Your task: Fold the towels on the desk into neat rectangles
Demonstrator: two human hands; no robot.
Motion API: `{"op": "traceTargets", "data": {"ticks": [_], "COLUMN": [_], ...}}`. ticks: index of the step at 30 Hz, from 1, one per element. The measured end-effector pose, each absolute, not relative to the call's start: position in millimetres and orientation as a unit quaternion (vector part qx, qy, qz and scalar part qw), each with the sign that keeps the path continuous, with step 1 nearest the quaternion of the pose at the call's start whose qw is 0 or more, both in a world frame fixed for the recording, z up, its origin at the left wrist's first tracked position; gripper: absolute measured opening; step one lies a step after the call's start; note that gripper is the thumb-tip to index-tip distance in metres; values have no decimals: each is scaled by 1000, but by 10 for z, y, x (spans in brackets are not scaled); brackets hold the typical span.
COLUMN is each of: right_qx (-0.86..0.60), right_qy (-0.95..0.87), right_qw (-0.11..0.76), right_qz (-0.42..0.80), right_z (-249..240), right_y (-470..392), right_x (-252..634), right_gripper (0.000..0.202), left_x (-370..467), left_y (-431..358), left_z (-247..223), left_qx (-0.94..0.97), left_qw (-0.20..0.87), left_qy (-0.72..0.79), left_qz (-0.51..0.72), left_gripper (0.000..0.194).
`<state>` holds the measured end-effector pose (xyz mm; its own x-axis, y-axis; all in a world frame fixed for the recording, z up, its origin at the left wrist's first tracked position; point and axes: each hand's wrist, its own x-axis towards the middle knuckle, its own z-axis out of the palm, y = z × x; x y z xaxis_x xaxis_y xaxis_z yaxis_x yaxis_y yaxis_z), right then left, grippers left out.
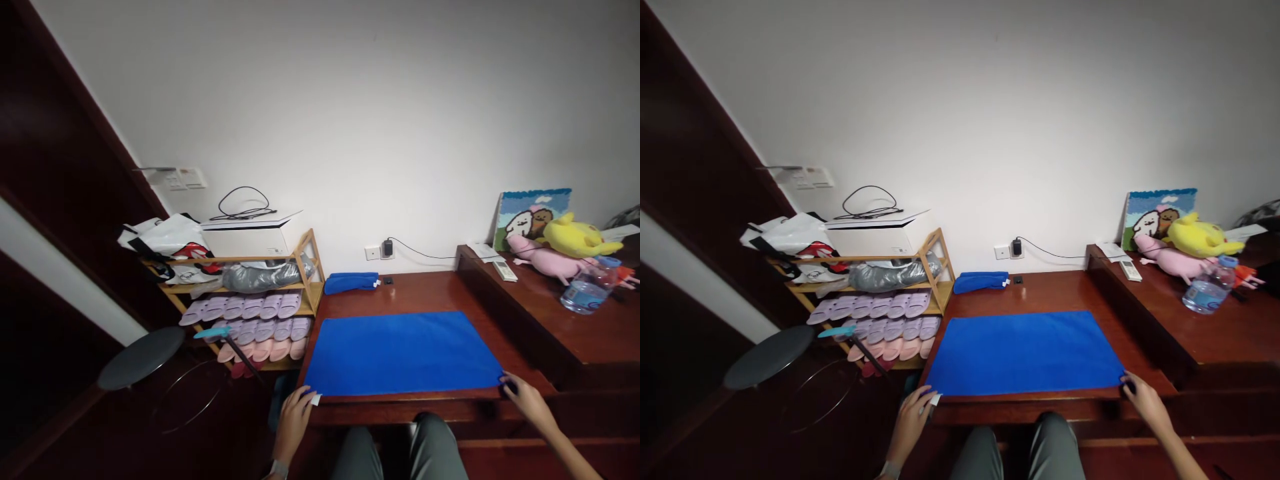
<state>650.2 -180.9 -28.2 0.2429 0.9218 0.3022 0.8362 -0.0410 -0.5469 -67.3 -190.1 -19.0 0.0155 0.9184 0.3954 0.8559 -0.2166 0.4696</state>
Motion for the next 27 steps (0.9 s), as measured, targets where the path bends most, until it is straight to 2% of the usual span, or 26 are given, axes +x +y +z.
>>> {"op": "traceTargets", "data": {"ticks": [4,10,16,20,24,27], "right_qx": [-706,-701,-724,-732,-715,-689], "right_qy": [-613,-603,-583,-586,-611,-649], "right_qw": [332,355,333,330,336,318], "right_qz": [126,138,158,109,55,48], "right_z": [-280,-344,-436,-447,-424,-503], "right_y": [-1857,-1943,-2011,-1869,-1547,-1380], "right_x": [6549,6615,6702,6619,6171,5843], "right_gripper": [31,34,38,47,53,55], "left_x": [-667,-674,-778,-726,-426,-236], "left_y": [-1993,-2040,-2011,-1534,-674,-78], "left_z": [-206,-248,-274,-76,175,173], "left_qx": [710,706,700,711,761,784], "left_qw": [36,48,31,12,12,15], "left_qy": [634,637,648,639,589,577], "left_qz": [305,307,297,294,274,227], "left_gripper": [37,39,40,43,47,49]}}
